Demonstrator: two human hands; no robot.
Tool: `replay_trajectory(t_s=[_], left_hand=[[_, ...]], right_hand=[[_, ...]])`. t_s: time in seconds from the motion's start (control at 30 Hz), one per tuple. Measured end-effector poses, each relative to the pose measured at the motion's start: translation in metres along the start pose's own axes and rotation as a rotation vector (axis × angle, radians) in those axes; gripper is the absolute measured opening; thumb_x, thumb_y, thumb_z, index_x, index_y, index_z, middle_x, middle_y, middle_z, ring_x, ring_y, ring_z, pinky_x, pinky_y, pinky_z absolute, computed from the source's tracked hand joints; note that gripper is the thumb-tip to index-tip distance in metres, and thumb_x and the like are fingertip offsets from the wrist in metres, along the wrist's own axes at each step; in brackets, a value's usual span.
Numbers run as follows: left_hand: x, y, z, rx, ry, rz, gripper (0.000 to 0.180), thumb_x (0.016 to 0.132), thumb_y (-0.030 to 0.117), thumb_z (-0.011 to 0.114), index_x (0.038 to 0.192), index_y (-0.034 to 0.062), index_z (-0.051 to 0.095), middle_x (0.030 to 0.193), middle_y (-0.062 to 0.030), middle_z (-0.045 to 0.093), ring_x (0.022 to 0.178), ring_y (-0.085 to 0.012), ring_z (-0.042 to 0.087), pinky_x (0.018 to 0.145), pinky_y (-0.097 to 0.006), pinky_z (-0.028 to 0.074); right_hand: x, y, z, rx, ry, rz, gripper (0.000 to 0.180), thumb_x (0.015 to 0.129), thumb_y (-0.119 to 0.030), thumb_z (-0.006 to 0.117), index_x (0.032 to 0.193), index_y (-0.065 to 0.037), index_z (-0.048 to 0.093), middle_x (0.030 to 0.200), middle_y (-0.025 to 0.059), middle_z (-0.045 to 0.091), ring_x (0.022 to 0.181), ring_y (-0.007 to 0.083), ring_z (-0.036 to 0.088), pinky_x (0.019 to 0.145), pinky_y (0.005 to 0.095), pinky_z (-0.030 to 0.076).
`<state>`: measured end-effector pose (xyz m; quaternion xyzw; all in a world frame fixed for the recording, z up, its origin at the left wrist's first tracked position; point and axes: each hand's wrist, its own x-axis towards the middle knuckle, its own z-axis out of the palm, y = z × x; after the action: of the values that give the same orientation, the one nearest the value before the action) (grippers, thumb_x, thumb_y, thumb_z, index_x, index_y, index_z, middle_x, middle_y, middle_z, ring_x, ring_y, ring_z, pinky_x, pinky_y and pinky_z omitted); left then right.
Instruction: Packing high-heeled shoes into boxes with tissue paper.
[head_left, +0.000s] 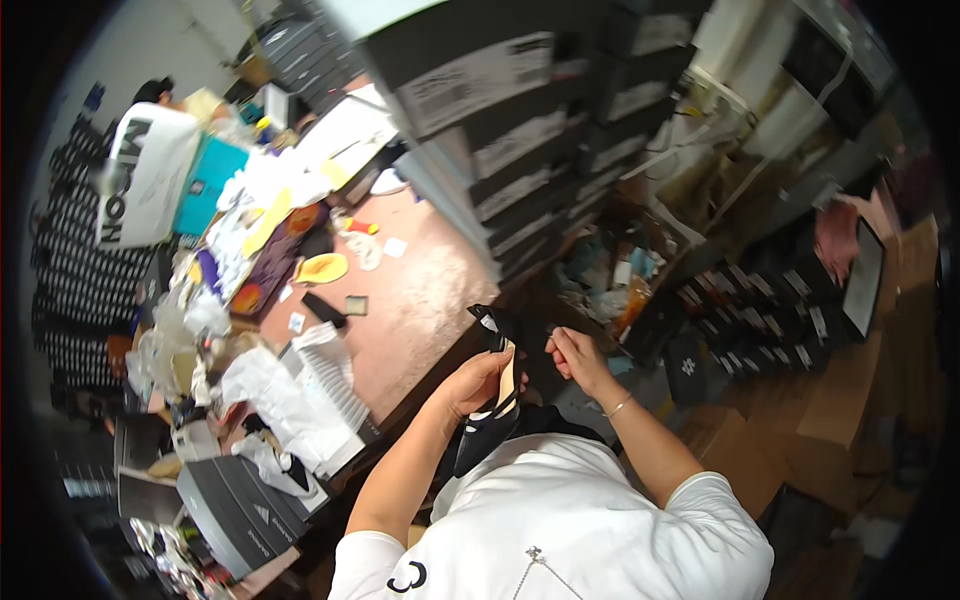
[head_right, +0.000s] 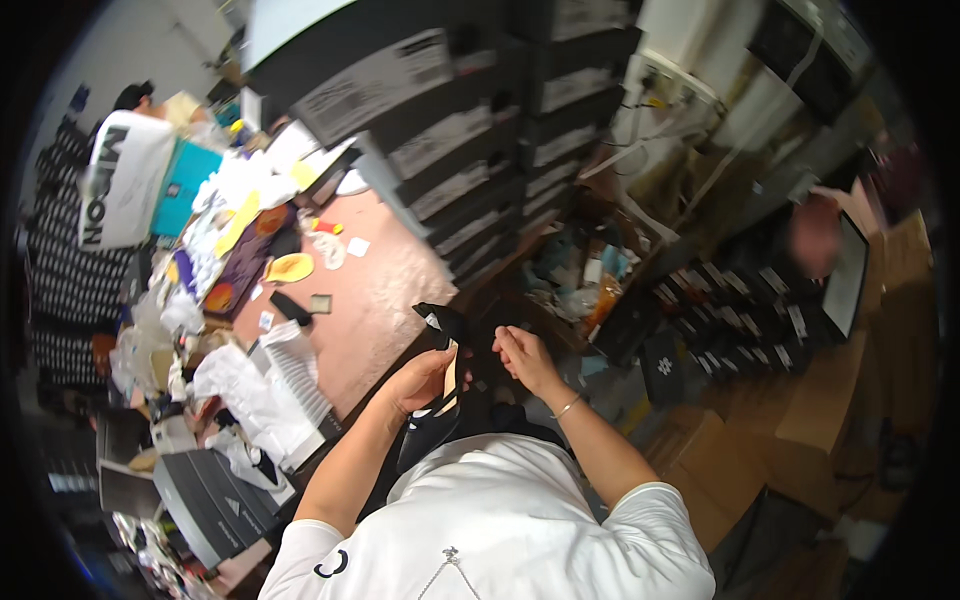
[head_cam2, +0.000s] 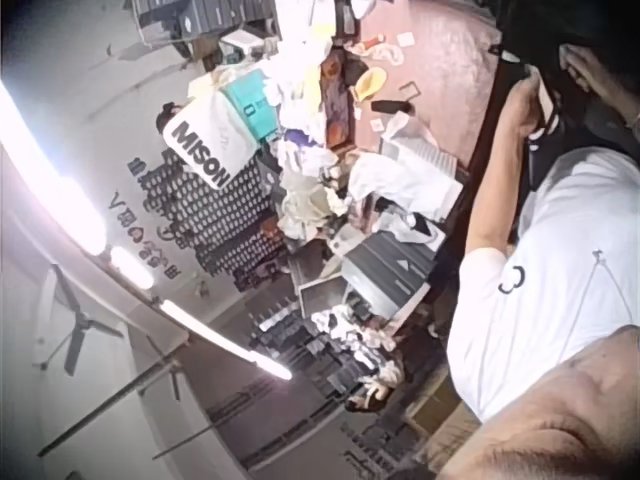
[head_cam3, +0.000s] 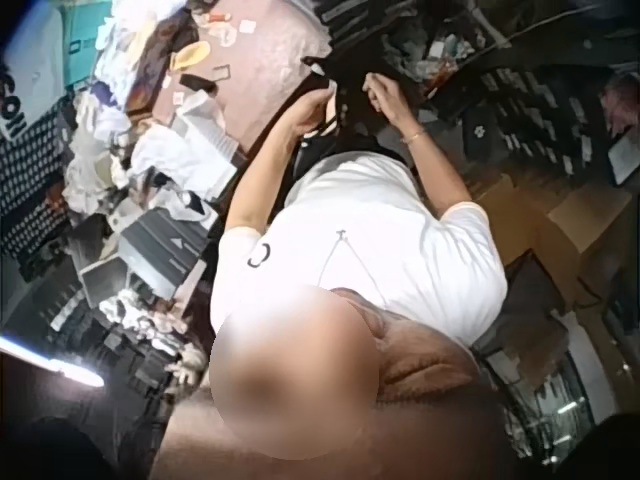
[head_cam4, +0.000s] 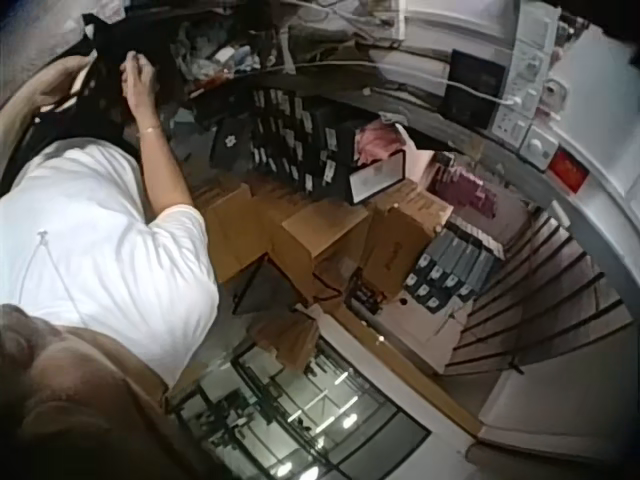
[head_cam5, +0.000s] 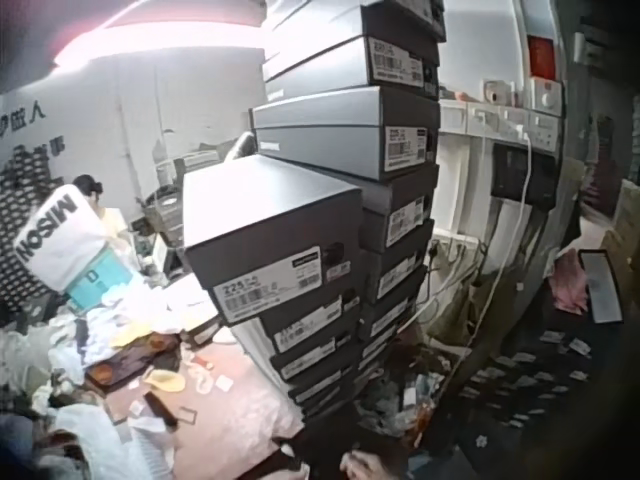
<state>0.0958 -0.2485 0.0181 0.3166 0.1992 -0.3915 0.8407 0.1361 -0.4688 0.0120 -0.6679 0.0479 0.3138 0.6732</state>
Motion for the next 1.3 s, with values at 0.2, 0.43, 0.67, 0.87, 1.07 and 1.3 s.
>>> replay_trajectory(t_s=[0.2,0.43,0.67,0.87,1.07,1.3], left_hand=[[-0.084,-0.011,-0.060,-0.247,-0.087,0.184,0.034,0.096,0.036,0.049,0.110,0.0058,0.057,0.089,-0.0113,0.065,0.075,-0.0188,0.066,0.064,-0.031,0.056],[-0.237,-0.026,-0.138,0.029,0.203,0.403,0.028,0.095,0.028,0.051,0.108,0.0035,0.054,0.090,-0.0105,0.064,0.074,-0.0196,0.065,0.070,-0.031,0.053],[-0.349,-0.057,-0.214,-0.180,0.266,0.545,0.033,0.094,0.026,0.049,0.116,0.0016,0.051,0.090,-0.0127,0.063,0.071,-0.0208,0.065,0.067,-0.031,0.054],[-0.371,-0.062,-0.245,-0.453,-0.023,0.691,0.050,0.097,0.037,0.041,0.124,-0.0051,0.046,0.092,-0.0130,0.063,0.070,-0.0171,0.064,0.066,-0.030,0.054],[-0.371,-0.060,-0.243,-0.209,0.125,0.554,0.043,0.092,0.027,0.050,0.117,-0.0075,0.049,0.095,-0.0193,0.062,0.071,-0.0235,0.067,0.066,-0.034,0.056],[-0.326,-0.033,-0.187,0.704,0.224,0.292,0.038,0.091,0.034,0.061,0.104,-0.0021,0.063,0.095,-0.0071,0.062,0.084,-0.0144,0.055,0.075,-0.027,0.045]], right_hand=[[0.012,-0.040,0.120,-0.450,-0.098,-0.412,0.039,0.074,-0.031,0.079,0.077,-0.001,0.054,0.063,0.0022,0.052,0.060,0.0073,0.046,0.056,0.0256,0.041],[0.028,-0.023,0.284,-0.505,-0.635,-0.212,0.035,0.073,-0.029,0.081,0.077,-0.003,0.058,0.065,-0.0038,0.049,0.060,0.0074,0.041,0.055,0.0253,0.039],[0.073,-0.001,0.446,-0.283,-0.699,0.133,0.031,0.089,-0.039,0.061,0.092,-0.008,0.056,0.067,-0.0010,0.051,0.048,0.0070,0.045,0.041,0.0228,0.038],[0.188,-0.025,0.527,-0.094,-0.591,-0.076,0.080,0.090,-0.041,0.060,0.146,0.000,0.020,0.127,0.0144,0.051,0.118,0.0226,0.050,0.092,0.0383,0.044],[0.107,-0.060,0.528,-0.452,-1.354,0.237,0.080,0.087,-0.051,0.059,0.144,-0.004,0.030,0.135,0.0156,0.047,0.113,0.0226,0.054,0.089,0.0382,0.049],[0.063,-0.071,0.438,-0.676,-1.938,0.157,0.055,0.076,-0.016,0.077,0.123,0.003,0.057,0.122,0.0131,0.061,0.115,0.0191,0.054,0.102,0.0302,0.037]])
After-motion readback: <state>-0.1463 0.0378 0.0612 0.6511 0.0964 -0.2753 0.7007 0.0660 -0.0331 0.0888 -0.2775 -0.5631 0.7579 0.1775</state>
